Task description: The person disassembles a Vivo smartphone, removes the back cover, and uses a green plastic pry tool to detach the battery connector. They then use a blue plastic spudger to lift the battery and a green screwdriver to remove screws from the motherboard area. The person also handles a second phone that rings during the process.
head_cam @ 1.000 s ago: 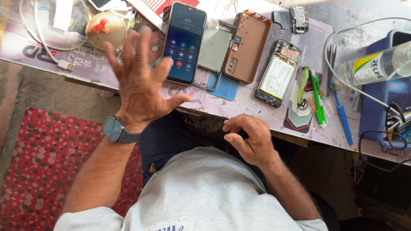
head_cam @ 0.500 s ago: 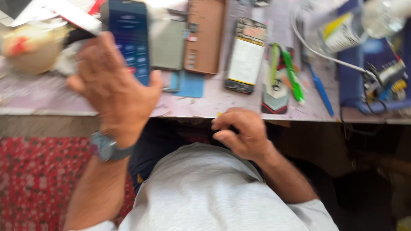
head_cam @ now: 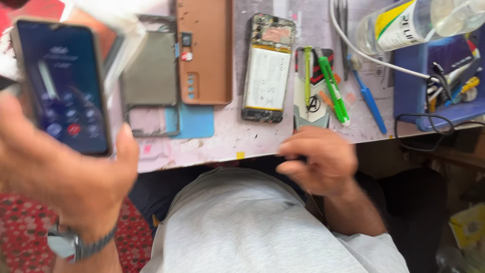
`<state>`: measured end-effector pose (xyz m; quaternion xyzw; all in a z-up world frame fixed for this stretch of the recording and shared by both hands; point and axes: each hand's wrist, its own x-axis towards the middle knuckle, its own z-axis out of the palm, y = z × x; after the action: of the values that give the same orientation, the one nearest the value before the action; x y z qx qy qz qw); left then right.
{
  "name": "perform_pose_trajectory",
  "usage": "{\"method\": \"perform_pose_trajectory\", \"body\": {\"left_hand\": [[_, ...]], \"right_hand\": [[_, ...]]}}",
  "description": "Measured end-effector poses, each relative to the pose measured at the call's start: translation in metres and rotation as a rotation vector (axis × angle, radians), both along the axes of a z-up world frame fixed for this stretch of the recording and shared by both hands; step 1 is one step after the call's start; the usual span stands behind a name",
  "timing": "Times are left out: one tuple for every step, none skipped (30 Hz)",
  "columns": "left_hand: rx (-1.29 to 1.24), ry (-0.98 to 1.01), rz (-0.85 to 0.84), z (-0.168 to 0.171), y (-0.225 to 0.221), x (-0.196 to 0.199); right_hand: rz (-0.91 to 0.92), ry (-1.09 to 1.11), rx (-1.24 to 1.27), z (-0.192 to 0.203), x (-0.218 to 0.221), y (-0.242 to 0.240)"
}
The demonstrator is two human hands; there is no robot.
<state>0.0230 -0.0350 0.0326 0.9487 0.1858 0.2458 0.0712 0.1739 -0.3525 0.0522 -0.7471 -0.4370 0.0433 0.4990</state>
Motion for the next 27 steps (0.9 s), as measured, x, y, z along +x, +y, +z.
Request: {"method": "perform_pose_trajectory", "body": {"left_hand": [[-0.009, -0.061, -0.041, 0.004, -0.005, 0.005], [-0.011, -0.118, -0.071, 0.007, -0.009, 0.010], [-0.083, -0.155, -0.229, 0.008, -0.014, 0.017], [-0.151, -0.190, -0.379, 0.006, -0.019, 0.021], [-0.218, -0.226, -0.528, 0.004, -0.024, 0.027], [-0.289, -0.263, -0.677, 0.000, -0.029, 0.031], [-0.351, -0.258, -0.730, -0.005, -0.034, 0.035], [-0.419, -0.259, -0.789, -0.009, -0.038, 0.039], [-0.421, -0.262, -0.786, -0.010, -0.040, 0.040], [-0.426, -0.270, -0.791, -0.012, -0.042, 0.042], [-0.430, -0.279, -0.795, -0.013, -0.043, 0.044], [-0.450, -0.291, -0.805, -0.013, -0.044, 0.045], [-0.470, -0.304, -0.814, -0.013, -0.043, 0.045], [-0.483, -0.315, -0.816, -0.013, -0.041, 0.045], [-0.497, -0.316, -0.819, -0.013, -0.039, 0.044], [-0.509, -0.318, -0.818, -0.013, -0.039, 0.043], [-0.522, -0.320, -0.816, -0.014, -0.038, 0.042], [-0.521, -0.325, -0.821, -0.015, -0.038, 0.041], [-0.520, -0.329, -0.826, -0.017, -0.037, 0.041], [-0.516, -0.335, -0.832, -0.018, -0.036, 0.041], [-0.518, -0.343, -0.828, -0.019, -0.036, 0.041], [-0.521, -0.350, -0.826, -0.019, -0.036, 0.040], [-0.524, -0.357, -0.824, -0.020, -0.036, 0.040], [-0.519, -0.366, -0.823, -0.021, -0.036, 0.039], [-0.514, -0.376, -0.821, -0.021, -0.036, 0.039], [-0.511, -0.387, -0.825, -0.022, -0.036, 0.039], [-0.514, -0.389, -0.822, -0.023, -0.036, 0.040]], "right_hand": [[-0.108, -0.051, -0.046, 0.006, 0.005, -0.009], [-0.204, -0.098, -0.085, 0.012, 0.010, -0.015], [-0.308, -0.068, -0.089, 0.017, 0.013, -0.018], [-0.370, -0.078, -0.148, 0.019, 0.017, -0.017], [-0.428, -0.085, -0.210, 0.021, 0.021, -0.015], [-0.450, -0.137, -0.336, 0.025, 0.027, -0.014], [-0.453, -0.157, -0.416, 0.025, 0.032, -0.009], [-0.460, -0.183, -0.501, 0.026, 0.037, -0.006], [-0.450, -0.175, -0.540, 0.023, 0.042, 0.000], [-0.447, -0.171, -0.580, 0.022, 0.046, 0.004], [-0.439, -0.184, -0.649, 0.021, 0.049, 0.007], [-0.424, -0.193, -0.712, 0.019, 0.051, 0.011], [-0.408, -0.202, -0.774, 0.018, 0.053, 0.015], [-0.414, -0.243, -0.820, 0.016, 0.055, 0.020], [-0.419, -0.284, -0.866, 0.015, 0.056, 0.025], [-0.420, -0.327, -0.910, 0.013, 0.057, 0.028], [-0.422, -0.332, -0.907, 0.011, 0.058, 0.031], [-0.424, -0.338, -0.905, 0.010, 0.060, 0.033], [-0.426, -0.343, -0.903, 0.009, 0.061, 0.033], [-0.459, -0.278, -0.901, 0.009, 0.064, 0.033], [-0.490, -0.213, -0.898, 0.009, 0.067, 0.033], [-0.522, -0.144, -0.897, 0.009, 0.068, 0.032], [-0.502, -0.122, -0.853, 0.011, 0.070, 0.031], [-0.487, -0.101, -0.813, 0.014, 0.071, 0.027], [-0.472, -0.080, -0.773, 0.017, 0.071, 0.025], [-0.490, -0.017, -0.731, 0.021, 0.070, 0.022], [-0.508, 0.046, -0.687, 0.024, 0.068, 0.020]]}}
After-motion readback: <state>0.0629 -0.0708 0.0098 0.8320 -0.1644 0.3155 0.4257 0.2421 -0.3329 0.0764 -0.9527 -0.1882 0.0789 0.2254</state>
